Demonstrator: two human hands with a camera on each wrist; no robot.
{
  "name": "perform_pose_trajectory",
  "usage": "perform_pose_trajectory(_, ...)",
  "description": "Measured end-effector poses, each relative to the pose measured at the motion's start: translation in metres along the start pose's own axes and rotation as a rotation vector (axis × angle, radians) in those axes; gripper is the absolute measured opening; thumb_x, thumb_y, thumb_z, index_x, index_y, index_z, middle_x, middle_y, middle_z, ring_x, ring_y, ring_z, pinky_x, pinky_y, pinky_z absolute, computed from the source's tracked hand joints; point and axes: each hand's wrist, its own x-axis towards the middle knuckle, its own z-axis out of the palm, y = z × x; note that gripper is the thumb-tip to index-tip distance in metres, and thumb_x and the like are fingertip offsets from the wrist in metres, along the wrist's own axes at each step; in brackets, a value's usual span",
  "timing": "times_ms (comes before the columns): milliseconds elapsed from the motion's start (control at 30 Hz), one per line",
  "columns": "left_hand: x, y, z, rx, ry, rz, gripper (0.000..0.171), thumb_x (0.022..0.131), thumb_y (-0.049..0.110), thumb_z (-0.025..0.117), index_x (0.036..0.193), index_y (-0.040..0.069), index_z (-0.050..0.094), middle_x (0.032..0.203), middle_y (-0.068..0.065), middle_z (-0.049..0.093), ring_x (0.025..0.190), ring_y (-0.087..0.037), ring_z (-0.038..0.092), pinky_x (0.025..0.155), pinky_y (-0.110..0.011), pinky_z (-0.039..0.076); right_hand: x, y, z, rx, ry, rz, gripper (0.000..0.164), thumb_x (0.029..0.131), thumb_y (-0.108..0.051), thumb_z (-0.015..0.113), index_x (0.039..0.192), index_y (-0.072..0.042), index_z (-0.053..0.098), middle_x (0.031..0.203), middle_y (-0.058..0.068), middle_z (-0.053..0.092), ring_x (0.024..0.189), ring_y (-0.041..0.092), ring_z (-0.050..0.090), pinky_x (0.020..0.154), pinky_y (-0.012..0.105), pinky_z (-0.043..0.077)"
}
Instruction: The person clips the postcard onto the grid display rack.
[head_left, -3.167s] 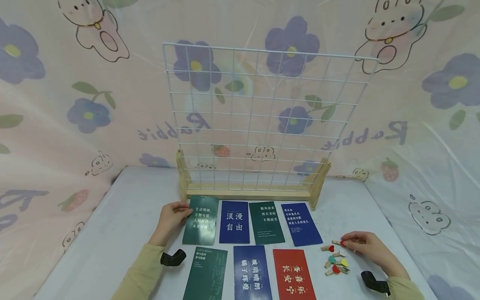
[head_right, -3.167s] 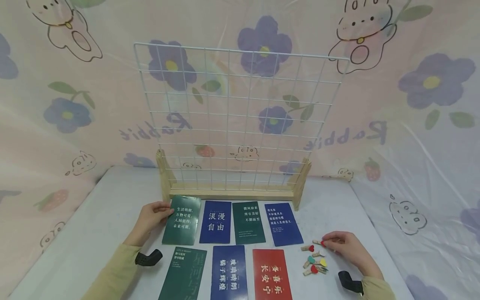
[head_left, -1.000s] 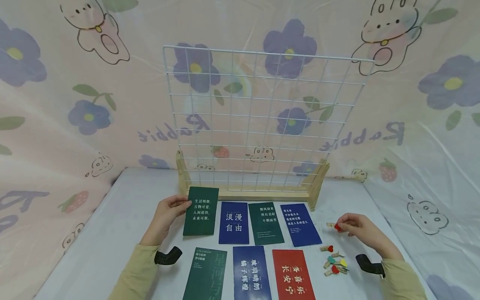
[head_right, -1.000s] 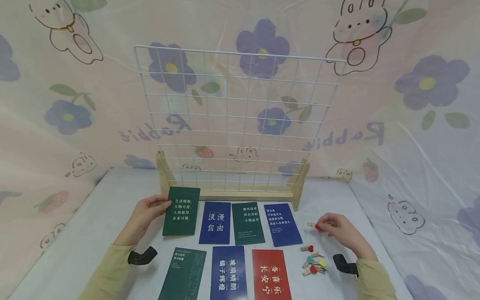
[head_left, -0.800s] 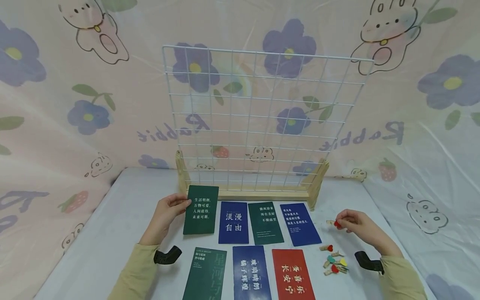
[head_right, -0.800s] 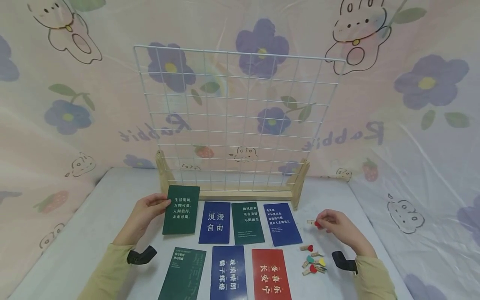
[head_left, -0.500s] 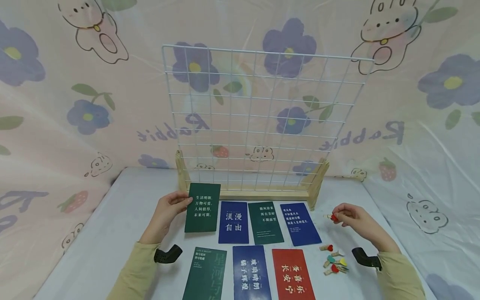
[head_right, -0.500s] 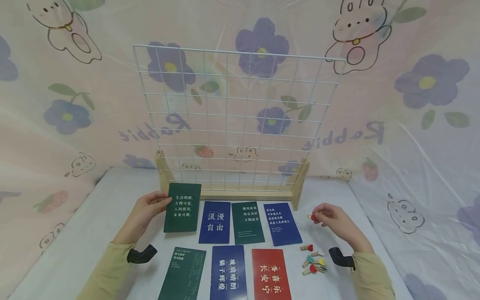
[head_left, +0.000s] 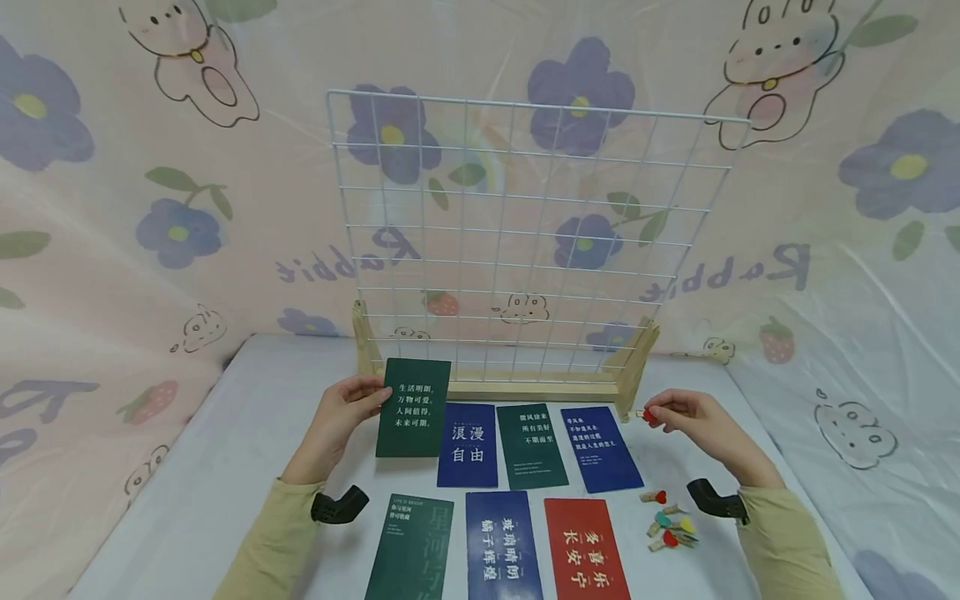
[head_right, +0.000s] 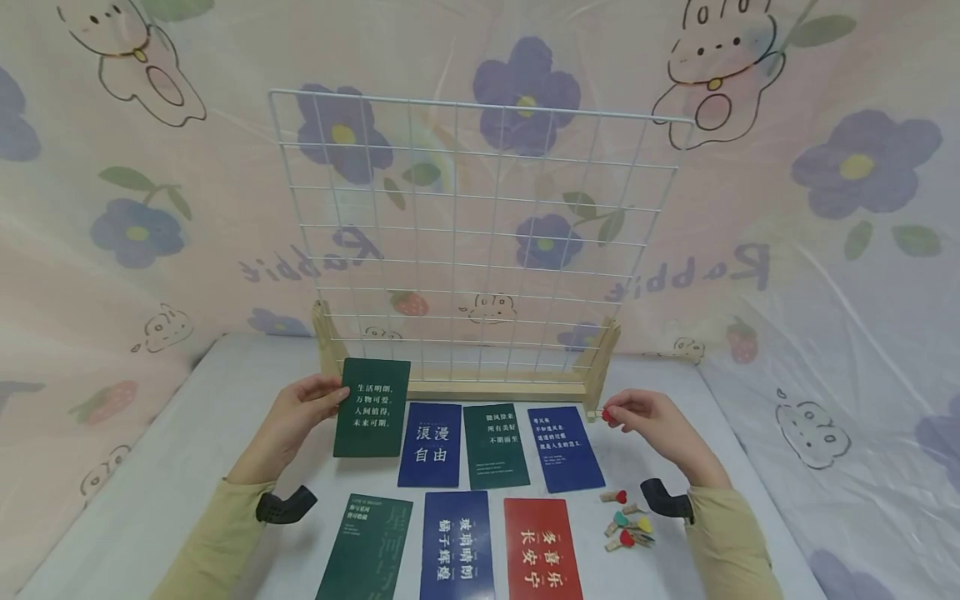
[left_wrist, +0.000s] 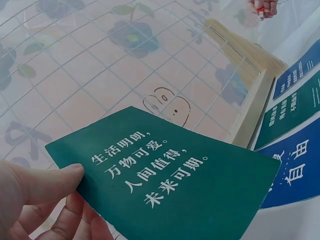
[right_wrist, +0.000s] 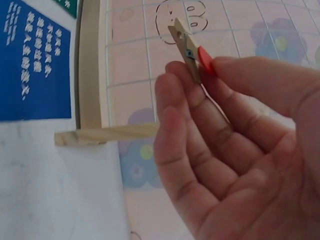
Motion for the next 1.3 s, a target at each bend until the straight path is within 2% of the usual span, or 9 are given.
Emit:
perform_pose_trajectory(167, 0.001, 0.003, 0.001, -0.01, -0.002, 0.003, 0.037, 0.09, 0.018, 0.069, 0.119, -0.002, 0.057, 0.104, -0.008, 0.063, 0.091, -0.016, 0.06, 0.09, -0.038, 0.049, 0.005, -0.013, 0.003, 0.015, 0.003, -0.029, 0.032, 0.098, -0.024, 0.057, 0.11, 0.005, 0.059, 0.095, 0.011, 0.065, 0.084, 0.02, 0.062, 0.074, 0.032, 0.054)
perform_pose_trajectory(400, 0.001, 0.009, 0.004, -0.004, -0.005, 0.009, 0.039, 0.089, 0.02, 0.07, 0.12, -0.002, 0.058, 0.106, -0.009, 0.063, 0.093, -0.017, 0.06, 0.089, -0.034, 0.05, 0.013, -0.025, 0.004, 0.041, 0.012, -0.063, 0.029, 0.099, -0.021, 0.055, 0.113, 0.005, 0.058, 0.095, 0.013, 0.063, 0.084, 0.022, 0.061, 0.071, 0.029, 0.054)
perform_pose_trajectory(700, 0.002, 0.012, 0.006, -0.015, 0.004, 0.017, 0.035, 0.089, 0.019, 0.07, 0.115, 0.0, 0.06, 0.099, -0.005, 0.064, 0.09, -0.017, 0.06, 0.086, -0.033, 0.05, 0.022, -0.032, 0.012, 0.046, 0.048, -0.101, 0.035, 0.095, -0.024, 0.061, 0.117, 0.003, 0.061, 0.102, 0.017, 0.067, 0.085, 0.017, 0.064, 0.072, 0.027, 0.053)
perform_pose_trajectory(867, 0.002, 0.014, 0.007, -0.021, 0.001, 0.022, 0.034, 0.09, 0.019, 0.07, 0.116, 0.0, 0.06, 0.099, -0.004, 0.064, 0.089, -0.015, 0.06, 0.086, -0.033, 0.05, 0.024, -0.037, 0.017, 0.069, 0.031, -0.079, 0.034, 0.093, -0.024, 0.064, 0.114, 0.003, 0.063, 0.102, 0.014, 0.069, 0.088, 0.016, 0.066, 0.077, 0.027, 0.053)
perform_pose_trajectory(1067, 0.001, 0.015, 0.01, -0.035, 0.001, 0.026, 0.033, 0.09, 0.016, 0.069, 0.117, -0.001, 0.059, 0.099, -0.004, 0.064, 0.09, -0.016, 0.06, 0.083, -0.028, 0.05, 0.026, -0.042, 0.022, 0.061, 0.009, -0.088, 0.034, 0.093, -0.025, 0.065, 0.116, 0.001, 0.064, 0.105, 0.012, 0.068, 0.094, 0.022, 0.066, 0.085, 0.027, 0.052)
perform_pose_trajectory(1300, 0.003, 0.02, 0.012, -0.064, 0.011, 0.016, 0.033, 0.09, 0.016, 0.069, 0.116, -0.001, 0.059, 0.1, -0.005, 0.063, 0.09, -0.015, 0.059, 0.083, -0.026, 0.051, 0.034, -0.052, 0.027, 0.047, 0.001, -0.114, 0.034, 0.094, -0.026, 0.063, 0.117, 0.0, 0.064, 0.107, 0.013, 0.067, 0.094, 0.022, 0.066, 0.086, 0.029, 0.053)
